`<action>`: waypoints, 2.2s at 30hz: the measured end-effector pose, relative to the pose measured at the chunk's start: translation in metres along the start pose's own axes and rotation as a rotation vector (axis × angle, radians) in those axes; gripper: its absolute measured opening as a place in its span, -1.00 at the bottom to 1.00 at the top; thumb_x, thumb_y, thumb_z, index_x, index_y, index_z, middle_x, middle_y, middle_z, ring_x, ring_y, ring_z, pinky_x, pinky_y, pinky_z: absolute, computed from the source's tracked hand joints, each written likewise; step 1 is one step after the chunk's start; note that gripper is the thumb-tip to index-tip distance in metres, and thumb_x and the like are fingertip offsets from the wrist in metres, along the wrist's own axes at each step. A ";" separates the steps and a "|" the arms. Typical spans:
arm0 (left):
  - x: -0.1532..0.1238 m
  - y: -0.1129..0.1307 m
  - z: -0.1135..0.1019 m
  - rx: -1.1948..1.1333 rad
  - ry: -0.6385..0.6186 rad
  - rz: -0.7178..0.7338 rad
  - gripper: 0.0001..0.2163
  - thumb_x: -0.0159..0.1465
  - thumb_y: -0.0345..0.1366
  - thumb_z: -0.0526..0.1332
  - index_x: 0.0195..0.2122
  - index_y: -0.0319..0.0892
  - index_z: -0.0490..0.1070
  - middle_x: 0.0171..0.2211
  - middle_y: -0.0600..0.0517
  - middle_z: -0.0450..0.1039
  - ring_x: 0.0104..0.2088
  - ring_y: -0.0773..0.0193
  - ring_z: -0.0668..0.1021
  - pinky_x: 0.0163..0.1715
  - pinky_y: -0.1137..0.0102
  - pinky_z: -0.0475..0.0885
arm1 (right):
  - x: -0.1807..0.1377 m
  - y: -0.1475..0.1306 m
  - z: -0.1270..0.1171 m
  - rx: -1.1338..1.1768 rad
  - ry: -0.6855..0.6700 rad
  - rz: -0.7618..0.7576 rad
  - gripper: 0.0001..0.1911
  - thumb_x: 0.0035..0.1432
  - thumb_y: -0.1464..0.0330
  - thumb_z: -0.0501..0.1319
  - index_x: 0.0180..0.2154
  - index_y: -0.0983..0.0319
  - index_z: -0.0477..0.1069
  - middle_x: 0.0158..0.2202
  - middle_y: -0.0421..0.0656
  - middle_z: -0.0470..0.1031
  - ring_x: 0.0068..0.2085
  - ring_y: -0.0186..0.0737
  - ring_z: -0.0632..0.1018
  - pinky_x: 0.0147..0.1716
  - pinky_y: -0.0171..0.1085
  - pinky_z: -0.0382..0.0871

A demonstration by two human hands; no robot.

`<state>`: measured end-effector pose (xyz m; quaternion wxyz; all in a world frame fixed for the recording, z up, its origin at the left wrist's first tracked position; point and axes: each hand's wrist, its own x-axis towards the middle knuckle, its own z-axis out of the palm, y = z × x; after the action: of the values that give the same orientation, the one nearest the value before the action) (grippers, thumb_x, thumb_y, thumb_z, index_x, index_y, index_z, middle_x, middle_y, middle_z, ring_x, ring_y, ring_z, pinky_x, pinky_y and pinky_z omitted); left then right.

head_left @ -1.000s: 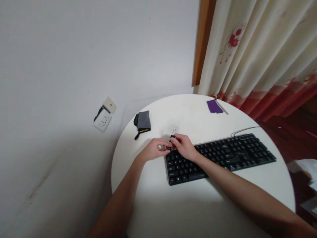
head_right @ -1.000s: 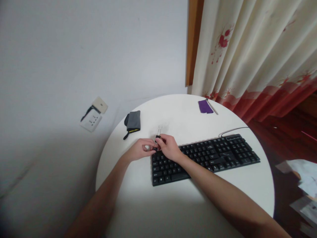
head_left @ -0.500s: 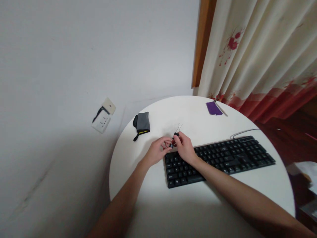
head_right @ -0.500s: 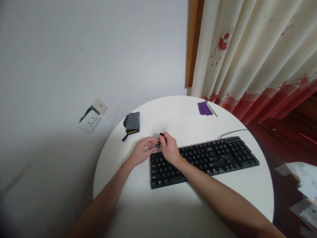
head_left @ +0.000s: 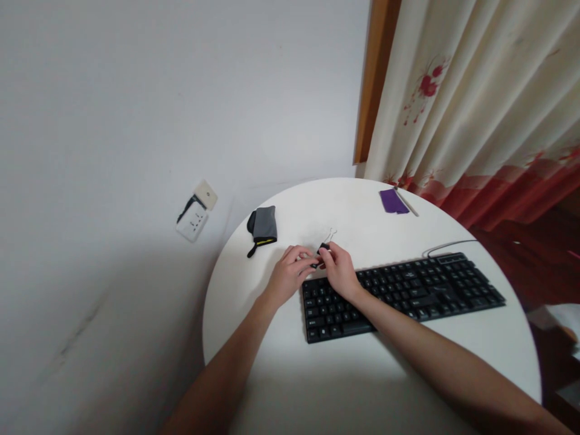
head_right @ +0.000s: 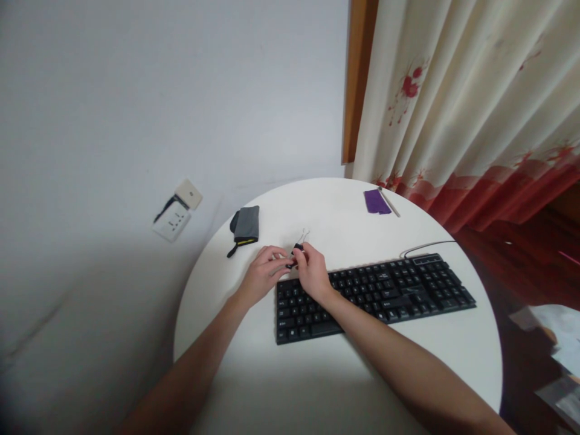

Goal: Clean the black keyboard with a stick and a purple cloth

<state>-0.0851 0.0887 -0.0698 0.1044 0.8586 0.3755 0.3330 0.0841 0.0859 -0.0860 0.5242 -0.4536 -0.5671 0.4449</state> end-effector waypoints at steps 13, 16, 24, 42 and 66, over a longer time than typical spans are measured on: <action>0.014 -0.003 -0.002 -0.033 0.261 -0.196 -0.90 0.21 -0.32 0.32 -0.24 -0.10 0.55 -0.21 -0.01 0.46 -0.14 0.18 0.45 -0.08 0.27 0.36 | 0.003 -0.004 -0.001 0.203 0.080 0.043 -0.65 0.25 0.06 0.08 -0.36 0.21 0.29 -0.50 -0.17 0.49 -0.47 -0.27 0.50 -0.45 -0.33 0.41; 0.026 -0.027 -0.007 0.020 0.272 -0.277 -0.92 0.19 -0.34 0.33 -0.27 -0.14 0.54 -0.25 0.00 0.53 -0.22 0.19 0.47 -0.12 0.29 0.36 | 0.002 -0.003 -0.001 0.220 0.095 0.036 -0.64 0.24 0.05 0.09 -0.36 0.21 0.31 -0.50 -0.16 0.51 -0.45 -0.26 0.52 -0.46 -0.33 0.40; 0.037 -0.093 -0.004 0.081 0.195 -0.373 -0.88 0.15 -0.36 0.33 -0.27 -0.20 0.57 -0.32 0.00 0.57 -0.41 0.26 0.44 -0.27 0.35 0.35 | 0.002 -0.003 0.000 0.239 0.098 0.052 -0.66 0.24 0.08 0.10 -0.37 0.22 0.31 -0.49 -0.15 0.53 -0.44 -0.25 0.54 -0.46 -0.32 0.40; 0.026 -0.122 0.000 0.079 0.164 -0.453 -0.71 0.09 -0.33 0.36 -0.13 -0.22 0.55 -0.29 -0.03 0.58 -0.41 0.25 0.46 -0.29 0.35 0.38 | 0.004 0.000 0.001 0.209 0.083 0.040 -0.65 0.26 0.08 0.10 -0.37 0.22 0.34 -0.46 -0.12 0.54 -0.43 -0.24 0.53 -0.45 -0.31 0.40; 0.023 -0.118 -0.001 -0.040 0.194 -0.529 -0.62 0.06 -0.24 0.37 -0.07 -0.21 0.50 -0.25 -0.03 0.59 -0.45 0.30 0.44 -0.38 0.39 0.37 | 0.004 -0.002 0.001 0.187 0.084 0.045 -0.64 0.25 0.07 0.10 -0.39 0.22 0.34 -0.46 -0.13 0.55 -0.44 -0.24 0.52 -0.44 -0.30 0.40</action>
<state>-0.1422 0.1868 -0.1080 0.1682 0.6926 0.5882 0.3822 0.0824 0.0892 -0.0838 0.5772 -0.4338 -0.4903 0.4881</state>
